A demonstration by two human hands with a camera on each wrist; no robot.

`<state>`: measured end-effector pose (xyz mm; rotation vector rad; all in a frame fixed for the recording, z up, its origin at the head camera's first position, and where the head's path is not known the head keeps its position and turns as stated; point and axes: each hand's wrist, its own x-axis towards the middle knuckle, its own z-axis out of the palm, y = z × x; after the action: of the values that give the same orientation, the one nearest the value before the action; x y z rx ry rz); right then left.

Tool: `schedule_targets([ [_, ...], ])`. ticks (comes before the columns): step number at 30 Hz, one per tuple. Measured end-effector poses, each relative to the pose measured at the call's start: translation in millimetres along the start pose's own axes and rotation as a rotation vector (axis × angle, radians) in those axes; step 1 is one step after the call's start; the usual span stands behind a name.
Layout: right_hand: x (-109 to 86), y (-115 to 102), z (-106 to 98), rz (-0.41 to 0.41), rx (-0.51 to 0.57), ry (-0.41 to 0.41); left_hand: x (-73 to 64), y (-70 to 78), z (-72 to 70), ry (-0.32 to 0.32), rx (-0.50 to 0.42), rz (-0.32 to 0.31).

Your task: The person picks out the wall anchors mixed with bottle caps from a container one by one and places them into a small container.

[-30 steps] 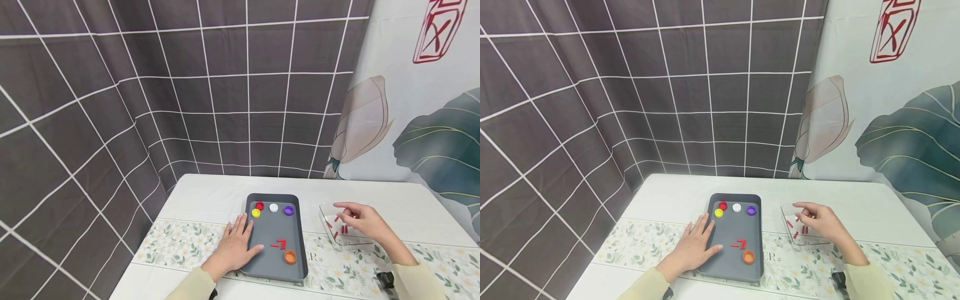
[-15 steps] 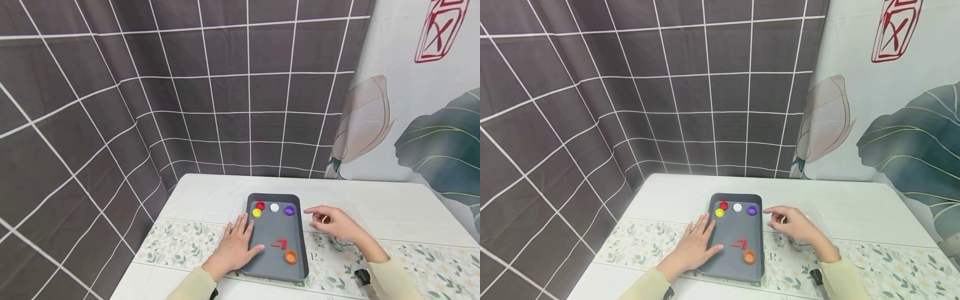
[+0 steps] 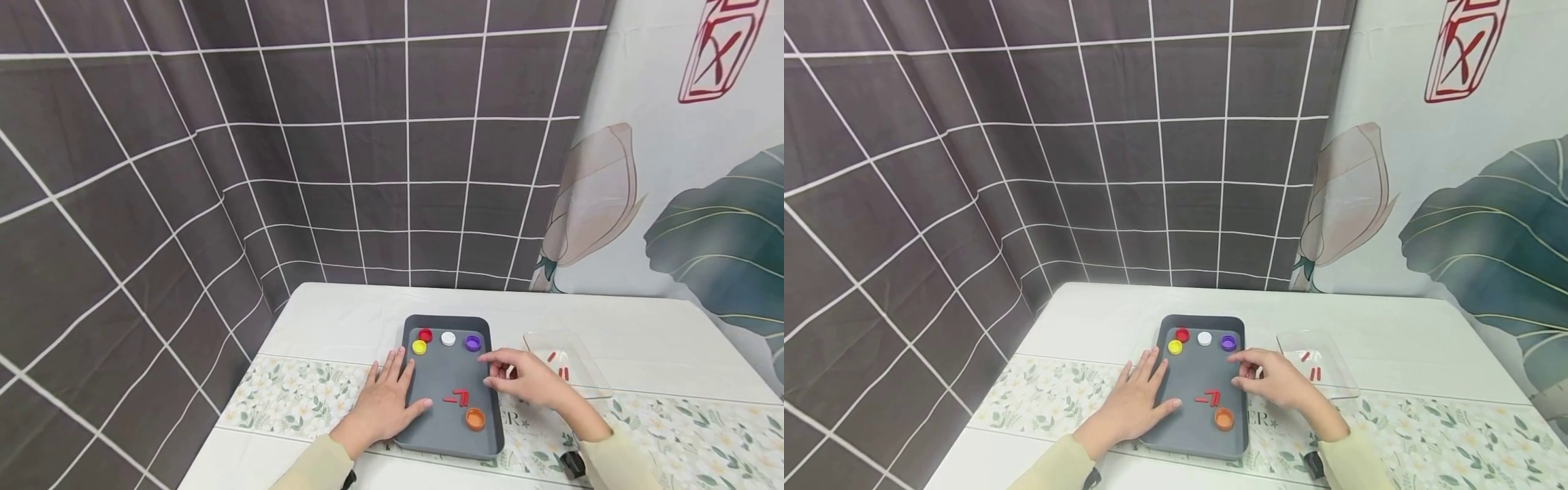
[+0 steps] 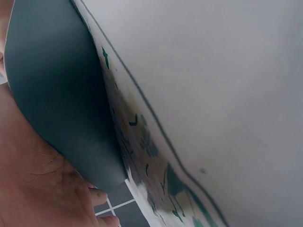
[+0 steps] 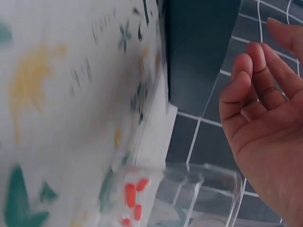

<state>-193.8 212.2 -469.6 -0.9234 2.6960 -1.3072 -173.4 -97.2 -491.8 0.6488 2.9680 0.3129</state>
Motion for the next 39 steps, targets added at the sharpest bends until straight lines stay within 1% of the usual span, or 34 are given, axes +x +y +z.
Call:
schedule_targets([
  [3, -1.1, -0.8, 7.1, -0.020, -0.023, 0.002, -0.2, 0.0, 0.0, 0.000, 0.000, 0.001],
  [9, -1.5, -3.8, 17.4, -0.059, -0.034, 0.022, -0.4, -0.4, -0.4, 0.003, 0.002, 0.000],
  [18, 1.1, -4.1, 23.9, -0.042, -0.037, 0.015, 0.1, -2.1, 2.0, 0.004, 0.012, -0.001],
  [24, 3.7, -4.4, 28.7, -0.031, -0.051, -0.035, 0.5, -2.6, 3.8, 0.001, 0.009, 0.002],
  [33, 10.3, -6.2, 35.1, -0.023, -0.175, -0.084, 0.8, -2.7, 3.7, 0.006, 0.009, 0.007],
  [36, 12.0, -5.4, 36.4, -0.008, -0.199, -0.107, 0.5, -2.6, 3.0, 0.007, 0.004, 0.007],
  [39, 14.2, -3.1, 36.8, -0.020, -0.209, -0.112, 0.0, -2.1, 1.8, 0.006, 0.000, 0.006],
])
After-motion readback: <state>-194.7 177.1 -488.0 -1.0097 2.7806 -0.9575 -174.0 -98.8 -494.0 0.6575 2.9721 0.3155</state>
